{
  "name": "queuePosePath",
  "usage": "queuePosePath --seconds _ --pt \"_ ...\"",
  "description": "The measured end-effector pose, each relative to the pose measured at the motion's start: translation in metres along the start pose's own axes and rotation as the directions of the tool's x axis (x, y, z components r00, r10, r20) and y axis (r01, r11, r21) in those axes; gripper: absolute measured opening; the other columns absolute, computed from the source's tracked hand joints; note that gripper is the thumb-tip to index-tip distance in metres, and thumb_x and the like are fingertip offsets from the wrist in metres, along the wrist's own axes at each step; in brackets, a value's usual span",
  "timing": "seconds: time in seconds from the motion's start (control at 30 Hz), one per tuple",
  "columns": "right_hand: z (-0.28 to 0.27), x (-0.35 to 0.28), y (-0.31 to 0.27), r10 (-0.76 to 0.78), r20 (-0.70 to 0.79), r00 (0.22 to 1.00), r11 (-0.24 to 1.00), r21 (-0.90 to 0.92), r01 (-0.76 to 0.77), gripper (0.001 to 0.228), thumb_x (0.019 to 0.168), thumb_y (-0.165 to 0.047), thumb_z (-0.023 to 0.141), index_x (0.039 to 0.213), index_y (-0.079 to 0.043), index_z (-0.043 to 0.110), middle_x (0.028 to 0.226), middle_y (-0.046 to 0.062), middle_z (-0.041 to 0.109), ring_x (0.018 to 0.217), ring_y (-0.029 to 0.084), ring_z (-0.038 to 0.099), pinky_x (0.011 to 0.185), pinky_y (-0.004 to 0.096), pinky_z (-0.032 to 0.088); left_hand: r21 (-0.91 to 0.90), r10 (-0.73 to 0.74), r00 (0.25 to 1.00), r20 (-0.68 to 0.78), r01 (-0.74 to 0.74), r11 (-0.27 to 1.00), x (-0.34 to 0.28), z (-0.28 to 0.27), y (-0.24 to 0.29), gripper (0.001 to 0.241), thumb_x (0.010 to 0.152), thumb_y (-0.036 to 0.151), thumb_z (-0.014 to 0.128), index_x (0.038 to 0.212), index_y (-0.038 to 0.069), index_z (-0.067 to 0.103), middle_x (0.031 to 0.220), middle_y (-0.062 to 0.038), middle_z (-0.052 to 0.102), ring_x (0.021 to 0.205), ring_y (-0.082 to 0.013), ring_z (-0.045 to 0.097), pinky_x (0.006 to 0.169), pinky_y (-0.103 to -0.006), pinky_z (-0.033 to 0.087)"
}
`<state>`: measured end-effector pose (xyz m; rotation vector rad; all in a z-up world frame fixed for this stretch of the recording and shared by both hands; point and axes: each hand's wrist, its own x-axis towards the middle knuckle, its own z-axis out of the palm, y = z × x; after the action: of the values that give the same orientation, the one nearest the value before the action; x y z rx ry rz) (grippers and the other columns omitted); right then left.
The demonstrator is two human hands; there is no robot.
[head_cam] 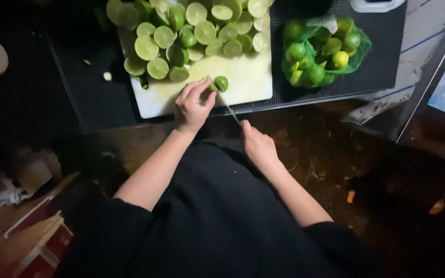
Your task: Cutting whole limes into slices on a cutting board using a knife
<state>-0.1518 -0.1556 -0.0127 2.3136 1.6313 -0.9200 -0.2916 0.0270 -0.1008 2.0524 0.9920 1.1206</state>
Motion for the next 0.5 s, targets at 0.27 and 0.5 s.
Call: queuePosePath --seconds 0.27,0.5 --pt "-0.016 -0.056 0.013 0.193 0.031 0.981 0.867 0.463 -0.185 0.037 0.106 -0.018 0.043 0.142 -0.011 0.039 0.099 0.026 0.070 0.087 0.053 0.069 0.076 0.062 0.054 0.204 0.060 0.970 0.236 -0.110 0.973 0.024 0.011 0.027 0.072 0.076 0.022 0.082 0.142 0.012 0.056 0.140 -0.014 0.052 0.129 -0.0357 0.052 0.105 -0.0489 0.045" --pt "0.023 -0.064 0.049 0.309 -0.007 0.951 0.850 0.450 -0.273 0.035 0.107 -0.031 0.051 0.137 -0.014 0.043 0.106 0.032 0.072 0.095 0.055 0.069 0.083 0.065 0.053 0.425 0.451 0.850 0.272 -0.527 0.736 0.035 0.067 -0.034 0.059 0.101 0.074 0.048 0.121 0.023 0.069 0.105 -0.002 0.059 0.096 -0.0253 0.058 0.071 -0.0392 0.046"
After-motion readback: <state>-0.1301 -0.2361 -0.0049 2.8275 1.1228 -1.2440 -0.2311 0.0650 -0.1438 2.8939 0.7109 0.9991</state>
